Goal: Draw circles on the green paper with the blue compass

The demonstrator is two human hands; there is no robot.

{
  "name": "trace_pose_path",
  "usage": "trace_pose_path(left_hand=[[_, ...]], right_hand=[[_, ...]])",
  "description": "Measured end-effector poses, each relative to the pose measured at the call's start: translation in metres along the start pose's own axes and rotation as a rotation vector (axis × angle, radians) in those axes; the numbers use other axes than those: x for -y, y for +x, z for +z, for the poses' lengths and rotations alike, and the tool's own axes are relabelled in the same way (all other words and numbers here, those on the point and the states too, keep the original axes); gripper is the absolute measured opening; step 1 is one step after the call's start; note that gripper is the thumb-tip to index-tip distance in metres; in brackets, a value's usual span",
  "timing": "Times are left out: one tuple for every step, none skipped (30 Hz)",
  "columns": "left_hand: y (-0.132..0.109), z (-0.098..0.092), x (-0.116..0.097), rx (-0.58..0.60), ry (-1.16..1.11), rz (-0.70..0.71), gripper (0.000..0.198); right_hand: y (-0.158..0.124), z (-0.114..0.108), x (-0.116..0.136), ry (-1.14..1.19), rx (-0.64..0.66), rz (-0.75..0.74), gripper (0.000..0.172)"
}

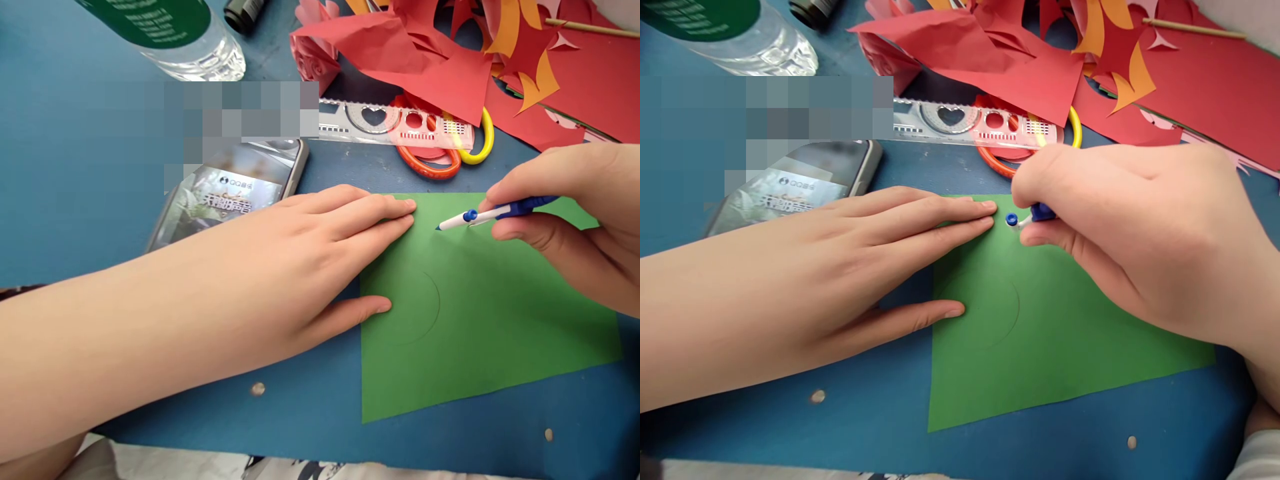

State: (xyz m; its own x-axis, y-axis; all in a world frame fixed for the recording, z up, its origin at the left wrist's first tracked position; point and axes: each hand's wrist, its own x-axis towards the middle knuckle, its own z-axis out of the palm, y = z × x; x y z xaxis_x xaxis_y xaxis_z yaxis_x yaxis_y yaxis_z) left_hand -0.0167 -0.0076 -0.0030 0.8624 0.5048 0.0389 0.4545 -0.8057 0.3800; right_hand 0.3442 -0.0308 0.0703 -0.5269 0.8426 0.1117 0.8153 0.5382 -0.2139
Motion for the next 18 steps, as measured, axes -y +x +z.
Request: trace_pose_path(left_hand=[[0.0,-0.001,0.0,0.002,0.002,-0.001,0.073],[0.0,-0.001,-0.001,0.009,0.006,-0.004,0.073],[-0.001,-0.002,-0.001,0.011,0.011,-0.008,0.072],[-0.001,-0.002,-0.001,0.016,0.011,-0.017,0.07],[-0.001,-0.002,-0.002,0.015,0.007,-0.026,0.068],[0.0,-0.002,-0.002,0.013,-0.003,-0.031,0.067],[0.0,-0.002,-0.002,0.008,-0.017,-0.034,0.066],[0.0,-0.002,-0.002,0.0,-0.03,-0.033,0.066],[0.001,-0.002,-0.002,-0.002,-0.041,-0.031,0.066],[0.001,-0.002,-0.002,-0.005,-0.046,-0.029,0.066],[0.002,-0.003,-0.002,-0.005,-0.046,-0.028,0.067],[0.002,-0.003,-0.002,0.002,-0.041,-0.03,0.067],[0.002,-0.003,-0.002,0.007,-0.032,-0.029,0.067],[0.002,-0.004,-0.002,0.013,-0.023,-0.027,0.068],[0.002,-0.004,-0.002,0.02,-0.018,-0.03,0.068],[0.002,-0.004,-0.003,0.025,-0.016,-0.032,0.069],[0.002,-0.005,-0.003,0.025,-0.016,-0.032,0.07],[0.002,-0.005,-0.003,0.022,-0.017,-0.031,0.07]], right_hand=[[0.0,0.0,-0.001,0.006,-0.013,-0.011,0.043],[0.0,0.0,-0.002,0.012,-0.03,-0.023,0.043],[0.0,0.0,-0.003,0.015,-0.031,-0.025,0.043],[0.0,0.0,-0.003,0.016,-0.014,-0.011,0.043],[0.0,0.001,-0.003,0.019,-0.003,0.003,0.043],[0.0,0.001,-0.003,0.022,0.006,0.023,0.044],[0.0,0.001,-0.004,0.034,0.0,0.03,0.043],[0.0,0.002,-0.004,0.049,-0.017,0.031,0.043],[0.0,0.002,-0.004,0.068,-0.04,0.026,0.042],[0.0,0.002,-0.004,0.082,-0.061,0.019,0.042],[0.0,0.002,-0.004,0.082,-0.063,0.025,0.043],[0.0,0.002,-0.004,0.067,-0.05,0.041,0.045],[0.0,0.001,-0.004,0.046,-0.043,0.049,0.048],[0.0,0.0,-0.004,0.017,-0.033,0.058,0.052],[0.0,-0.002,-0.005,-0.006,-0.014,0.054,0.053],[0.001,-0.003,-0.007,-0.018,0.003,0.036,0.051],[0.001,-0.004,-0.009,-0.016,0.019,0.004,0.047],[0.002,-0.005,-0.012,-0.005,0.034,-0.037,0.044]])
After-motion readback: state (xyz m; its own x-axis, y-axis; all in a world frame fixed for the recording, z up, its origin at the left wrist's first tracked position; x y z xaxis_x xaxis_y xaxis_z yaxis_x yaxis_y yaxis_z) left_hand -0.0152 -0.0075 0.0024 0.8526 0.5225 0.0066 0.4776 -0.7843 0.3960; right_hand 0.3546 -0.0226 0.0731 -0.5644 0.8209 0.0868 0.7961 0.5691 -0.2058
